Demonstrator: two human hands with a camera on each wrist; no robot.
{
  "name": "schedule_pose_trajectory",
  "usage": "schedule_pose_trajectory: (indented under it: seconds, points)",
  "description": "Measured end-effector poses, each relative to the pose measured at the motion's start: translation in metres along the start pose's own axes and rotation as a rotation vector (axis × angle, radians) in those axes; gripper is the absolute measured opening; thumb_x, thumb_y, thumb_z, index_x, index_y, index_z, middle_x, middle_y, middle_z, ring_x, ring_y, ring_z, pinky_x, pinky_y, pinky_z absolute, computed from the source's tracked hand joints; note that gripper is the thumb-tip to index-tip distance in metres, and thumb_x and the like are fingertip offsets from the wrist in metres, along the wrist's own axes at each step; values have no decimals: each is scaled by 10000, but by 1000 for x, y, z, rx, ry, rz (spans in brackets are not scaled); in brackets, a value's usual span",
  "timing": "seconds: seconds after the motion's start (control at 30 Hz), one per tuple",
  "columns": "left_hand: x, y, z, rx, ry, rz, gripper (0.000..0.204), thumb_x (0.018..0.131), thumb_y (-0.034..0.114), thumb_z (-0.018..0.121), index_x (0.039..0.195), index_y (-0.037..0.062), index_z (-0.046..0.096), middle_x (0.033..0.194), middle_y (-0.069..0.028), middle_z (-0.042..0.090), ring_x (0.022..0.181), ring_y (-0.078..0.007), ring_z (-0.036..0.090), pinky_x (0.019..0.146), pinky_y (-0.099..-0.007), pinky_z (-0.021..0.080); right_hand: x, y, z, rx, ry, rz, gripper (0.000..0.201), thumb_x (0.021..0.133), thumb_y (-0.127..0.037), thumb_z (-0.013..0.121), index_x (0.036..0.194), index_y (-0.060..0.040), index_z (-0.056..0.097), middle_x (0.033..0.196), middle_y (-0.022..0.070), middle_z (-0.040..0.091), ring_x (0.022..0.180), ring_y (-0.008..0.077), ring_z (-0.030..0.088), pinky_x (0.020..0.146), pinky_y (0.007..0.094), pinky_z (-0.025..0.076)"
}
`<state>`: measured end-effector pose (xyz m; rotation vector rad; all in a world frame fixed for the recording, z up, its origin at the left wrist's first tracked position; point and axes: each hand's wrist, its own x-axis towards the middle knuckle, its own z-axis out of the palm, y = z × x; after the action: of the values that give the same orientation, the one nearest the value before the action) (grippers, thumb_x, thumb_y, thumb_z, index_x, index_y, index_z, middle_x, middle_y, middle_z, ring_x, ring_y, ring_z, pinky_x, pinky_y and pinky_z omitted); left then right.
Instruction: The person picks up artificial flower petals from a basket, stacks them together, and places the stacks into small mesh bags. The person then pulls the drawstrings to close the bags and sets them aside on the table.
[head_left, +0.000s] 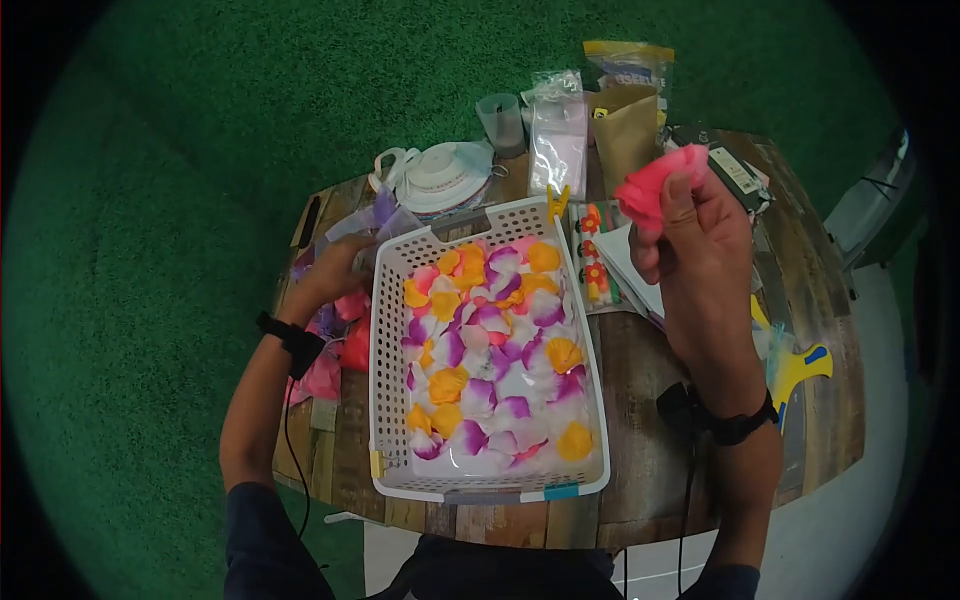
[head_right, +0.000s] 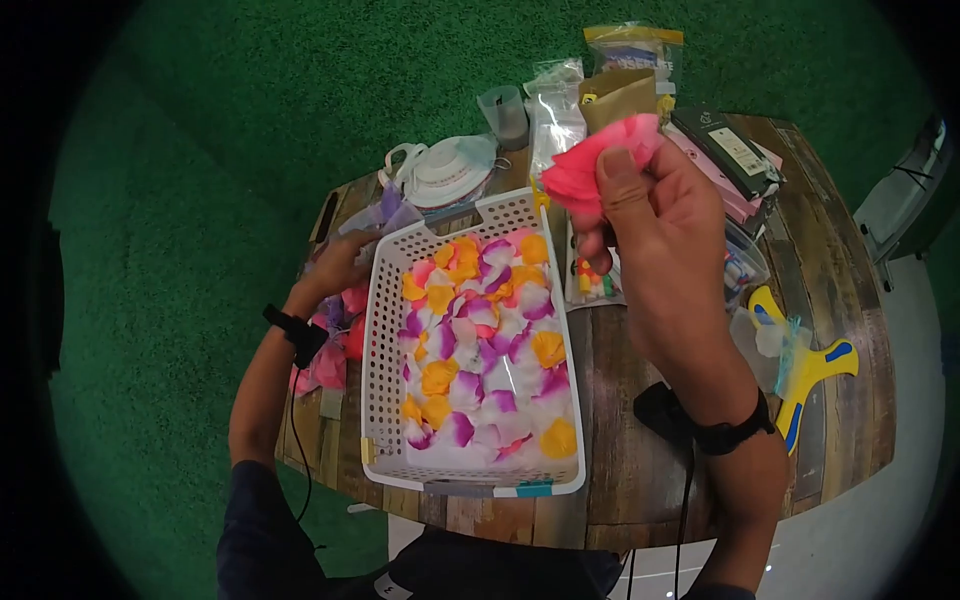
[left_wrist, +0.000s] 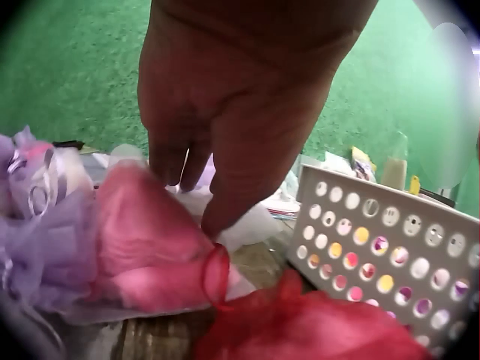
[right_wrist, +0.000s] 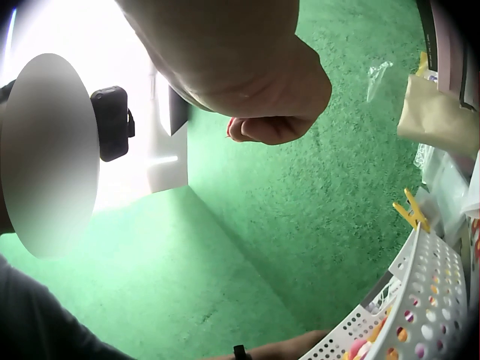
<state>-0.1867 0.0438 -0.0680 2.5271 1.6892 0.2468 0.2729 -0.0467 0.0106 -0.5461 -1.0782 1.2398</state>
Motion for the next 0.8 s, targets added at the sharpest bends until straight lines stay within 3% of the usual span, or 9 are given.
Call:
schedule_pose_trajectory:
  seconds: [0.03, 0.17, 0.23, 0.3, 0.4, 0.47, 0.6, 0.67, 0.8]
  points:
    - [1, 1, 2, -57, -54, 44, 620, 693, 144, 784, 1266, 15, 581, 1267, -222, 585, 1208, -361, 545, 1046, -399, 421, -1, 0, 1, -44, 16, -27, 250, 1006, -285, 554, 983, -39, 597, 762, 13, 630, 580, 57, 536, 495, 207, 420]
    - [4, -4, 6, -112, 5, 77, 600, 704, 141, 778, 1262, 26, 587, 1265, -210, 589, 1194, -362, 557, 1027, -394, 440, -1, -2, 6, -120, 69, -94, 220, 995, -252, 579, 993, -33, 593, 766, 12, 633, 583, 51, 532, 504, 200, 416]
    - [9, -6, 7, -161, -59, 14, 560, 731, 131, 754, 1259, 39, 591, 1270, -204, 584, 1165, -364, 573, 1011, -386, 454, 0, -3, 4, -136, 85, -104, 201, 994, -230, 580, 1012, -30, 590, 767, 15, 634, 588, 56, 537, 510, 203, 418]
    - [10, -5, 7, -222, -44, 25, 458, 763, 122, 721, 1204, 43, 631, 1215, -199, 613, 1125, -343, 596, 969, -384, 472, 1, -1, 3, -162, 96, -101, 189, 993, -225, 580, 1029, -40, 583, 758, 7, 617, 602, 54, 529, 523, 200, 406]
    - [14, -15, 12, -20, -14, 171, 317, 787, 123, 698, 1089, 25, 685, 1098, -196, 658, 1017, -314, 644, 865, -391, 507, 2, 2, 1, -181, 121, -94, 178, 991, -212, 580, 1060, -48, 577, 755, 1, 603, 622, 54, 525, 542, 199, 398]
    - [15, -15, 12, -120, 137, -38, 221, 863, 159, 657, 1007, -4, 697, 872, -165, 677, 791, -248, 674, 713, -354, 534, 2, 2, 1, -175, 125, -92, 178, 989, -203, 580, 1074, -46, 577, 762, 4, 606, 628, 55, 528, 548, 200, 402]
    - [19, -3, -1, -204, 277, -69, 175, 871, 155, 639, 915, 0, 708, 789, -162, 669, 695, -271, 661, 664, -370, 522, 3, -1, 1, -178, 139, -101, 180, 991, -196, 582, 1050, -26, 591, 777, 19, 625, 631, 64, 561, 554, 214, 440]
    - [22, 19, -13, -460, 290, -312, 221, 910, 189, 621, 846, -13, 684, 711, -107, 648, 627, -171, 623, 599, -318, 502, 3, 0, -1, -183, 136, -90, 181, 992, -195, 581, 1054, -25, 591, 785, 22, 628, 635, 65, 563, 557, 215, 442]
    - [30, 77, -37, -647, 327, -343, 284, 941, 233, 599, 779, 3, 643, 698, -43, 627, 613, -88, 578, 559, -261, 478, 0, 2, 0, -176, 81, -70, 174, 991, -186, 580, 1053, -23, 588, 818, 26, 649, 648, 69, 583, 565, 211, 448]
